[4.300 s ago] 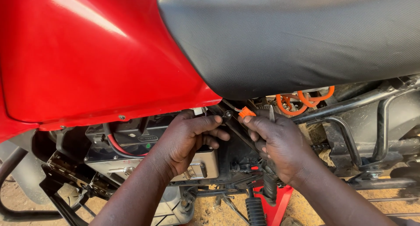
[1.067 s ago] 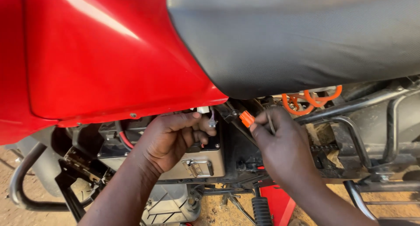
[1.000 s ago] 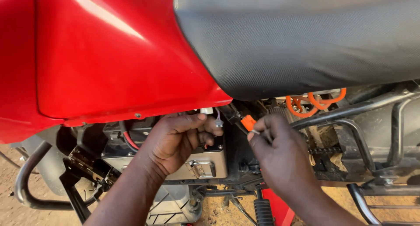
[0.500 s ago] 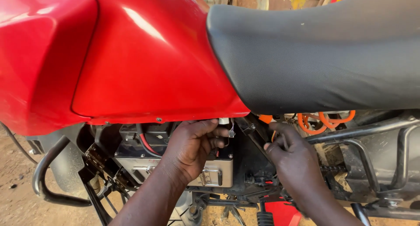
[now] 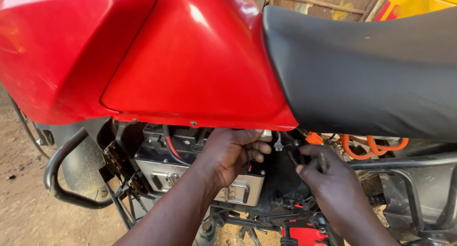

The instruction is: Repairing or maintaining motorcycle electrical systems by manipulating wires and using pliers.

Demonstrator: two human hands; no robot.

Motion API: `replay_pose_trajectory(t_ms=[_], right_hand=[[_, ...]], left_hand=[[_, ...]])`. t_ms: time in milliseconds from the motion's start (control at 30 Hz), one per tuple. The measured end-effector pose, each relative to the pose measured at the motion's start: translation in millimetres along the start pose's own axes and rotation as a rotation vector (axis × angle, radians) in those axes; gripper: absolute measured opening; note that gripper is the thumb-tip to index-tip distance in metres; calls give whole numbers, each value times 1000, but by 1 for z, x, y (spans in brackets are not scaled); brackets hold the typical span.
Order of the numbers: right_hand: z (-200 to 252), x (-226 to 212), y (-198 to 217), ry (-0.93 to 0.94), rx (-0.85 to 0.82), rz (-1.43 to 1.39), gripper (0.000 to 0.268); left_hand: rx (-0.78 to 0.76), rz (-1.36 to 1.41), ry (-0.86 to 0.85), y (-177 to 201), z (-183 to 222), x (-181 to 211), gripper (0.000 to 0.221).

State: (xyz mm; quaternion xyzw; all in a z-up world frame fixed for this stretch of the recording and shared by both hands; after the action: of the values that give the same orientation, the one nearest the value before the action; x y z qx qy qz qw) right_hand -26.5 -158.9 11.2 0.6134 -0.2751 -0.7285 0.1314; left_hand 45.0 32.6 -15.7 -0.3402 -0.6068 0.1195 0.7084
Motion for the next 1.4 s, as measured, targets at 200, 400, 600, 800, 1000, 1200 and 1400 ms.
replay_pose_trajectory(t_ms=[200, 400, 600, 800, 1000, 1200, 1400], right_hand=[[-34, 120, -62, 256, -460, 243, 67], [1, 71, -35, 95, -643, -478, 30], [17, 56, -66, -44, -649, -590, 12], [31, 11, -40, -173, -450, -443, 43], [44, -14, -46, -112, -307, -208, 45], [33, -48, -54, -172, -273, -524, 29], [33, -44, -52, -217, -215, -487, 35]], left_hand=[[2, -48, 57, 1, 3, 3, 17], [-50, 0, 4, 0, -4, -5, 18], [-92, 3, -21, 1, -4, -5, 18], [-131, -9, -50, 9, -11, -12, 14], [-83, 40, -44, 12, -17, -17, 9], [-104, 40, -100, 4, -9, -8, 10], [-11, -70, -21, 10, -9, -6, 8]])
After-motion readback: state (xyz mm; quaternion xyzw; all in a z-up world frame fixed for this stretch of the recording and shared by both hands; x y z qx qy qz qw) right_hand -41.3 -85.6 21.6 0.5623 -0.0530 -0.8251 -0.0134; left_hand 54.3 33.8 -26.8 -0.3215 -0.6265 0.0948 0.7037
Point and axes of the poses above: each hand's wrist, its own z-axis away from the middle knuckle, its own y-axis out of the back of the hand, x = y × z, the point moved 4 cm from there along -z, towards the middle knuckle, and after that the axes turned 7 degrees about -x, right-handed, at the moved point
